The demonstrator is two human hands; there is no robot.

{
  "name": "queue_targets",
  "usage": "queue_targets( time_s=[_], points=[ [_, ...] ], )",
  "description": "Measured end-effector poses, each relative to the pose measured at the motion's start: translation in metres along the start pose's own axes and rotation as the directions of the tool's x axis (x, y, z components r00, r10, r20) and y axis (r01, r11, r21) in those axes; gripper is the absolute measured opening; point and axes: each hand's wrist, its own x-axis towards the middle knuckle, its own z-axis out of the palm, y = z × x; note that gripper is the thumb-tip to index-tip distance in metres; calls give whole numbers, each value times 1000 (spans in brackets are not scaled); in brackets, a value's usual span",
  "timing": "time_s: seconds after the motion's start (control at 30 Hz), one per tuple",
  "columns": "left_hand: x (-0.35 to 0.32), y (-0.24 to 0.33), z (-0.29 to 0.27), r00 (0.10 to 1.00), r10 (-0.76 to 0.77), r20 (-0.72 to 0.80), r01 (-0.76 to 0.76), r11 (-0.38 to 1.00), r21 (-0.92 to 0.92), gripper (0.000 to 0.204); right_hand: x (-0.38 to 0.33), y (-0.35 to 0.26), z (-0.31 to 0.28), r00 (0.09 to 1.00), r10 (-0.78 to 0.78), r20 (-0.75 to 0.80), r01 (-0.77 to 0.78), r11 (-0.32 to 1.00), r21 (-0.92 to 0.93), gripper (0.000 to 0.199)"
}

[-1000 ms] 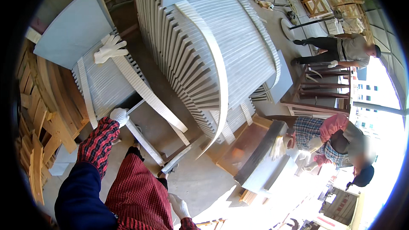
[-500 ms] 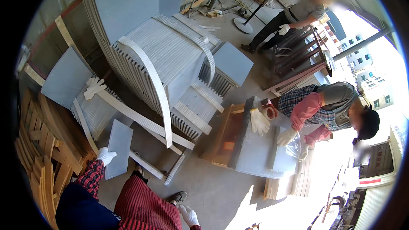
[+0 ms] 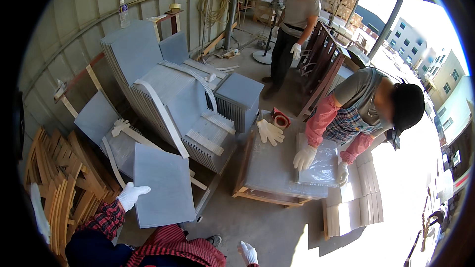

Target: The person wraps rectangular boxes with plastic wrap and tape, working alongside a coworker in a warehouse. They handle boxes, apply plastic wrap, and use tape to secure the wrapping.

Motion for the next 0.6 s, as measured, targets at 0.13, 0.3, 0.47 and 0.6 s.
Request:
queue_targets(
  time_s=[0.13,0.3,0.47,0.6],
  points=[
    [-14,9,67,995,5,103,4,997,-81,36,14,-58,71,981,-174,-85,187,965,185,58],
    [-11,26,115,972,77,221,-73,997,-25,38,3,-166,109,974,-96,207,-116,575,810,85],
    [17,41,168,936,71,346,-49,996,-71,37,57,-134,40,983,-169,77,48,628,777,77],
    [31,60,202,950,34,309,-46,998,31,36,44,-189,22,995,-58,76,5,830,558,68]
  ],
)
